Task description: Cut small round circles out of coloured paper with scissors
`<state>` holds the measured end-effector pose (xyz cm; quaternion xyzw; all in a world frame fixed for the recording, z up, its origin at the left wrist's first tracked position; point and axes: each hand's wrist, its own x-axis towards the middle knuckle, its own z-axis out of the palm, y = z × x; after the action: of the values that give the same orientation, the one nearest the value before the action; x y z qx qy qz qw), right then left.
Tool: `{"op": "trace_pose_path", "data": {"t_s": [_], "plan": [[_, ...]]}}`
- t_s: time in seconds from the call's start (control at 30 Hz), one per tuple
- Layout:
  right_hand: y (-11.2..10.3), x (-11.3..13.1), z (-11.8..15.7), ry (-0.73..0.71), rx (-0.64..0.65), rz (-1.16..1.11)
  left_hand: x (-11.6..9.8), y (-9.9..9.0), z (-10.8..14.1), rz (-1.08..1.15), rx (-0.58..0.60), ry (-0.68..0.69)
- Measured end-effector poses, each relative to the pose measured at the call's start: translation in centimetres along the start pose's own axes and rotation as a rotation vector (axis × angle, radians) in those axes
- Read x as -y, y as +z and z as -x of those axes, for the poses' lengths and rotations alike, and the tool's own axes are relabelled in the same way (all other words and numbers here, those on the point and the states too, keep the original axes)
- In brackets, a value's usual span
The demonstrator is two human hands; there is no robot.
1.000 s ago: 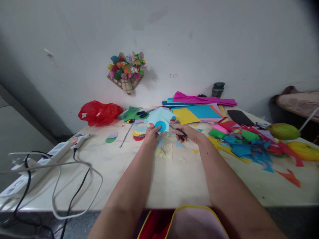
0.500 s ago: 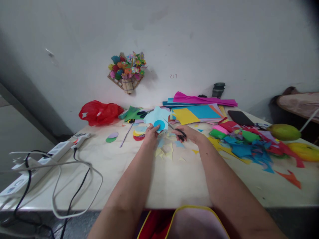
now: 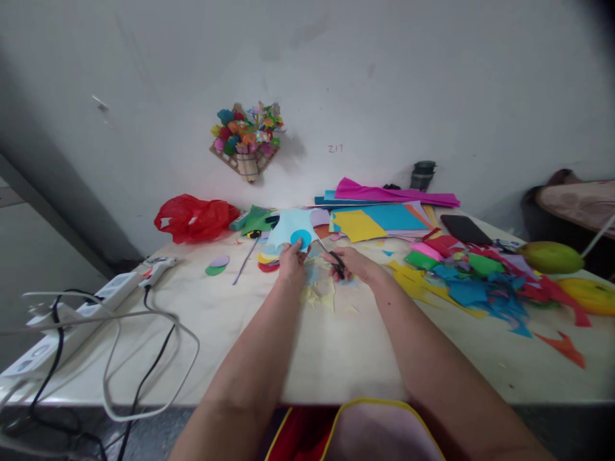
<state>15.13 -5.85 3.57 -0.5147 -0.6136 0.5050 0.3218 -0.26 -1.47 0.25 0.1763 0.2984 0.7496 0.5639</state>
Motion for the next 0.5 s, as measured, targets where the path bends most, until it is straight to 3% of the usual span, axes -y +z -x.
{"op": "trace_pose_path", "data": {"t_s": [0.5], "plan": [[1.7,-0.5,-1.1,-0.022,-0.091,-0.060,0.5,0.4,-0.1,-0.005,0.012,-0.061]]}}
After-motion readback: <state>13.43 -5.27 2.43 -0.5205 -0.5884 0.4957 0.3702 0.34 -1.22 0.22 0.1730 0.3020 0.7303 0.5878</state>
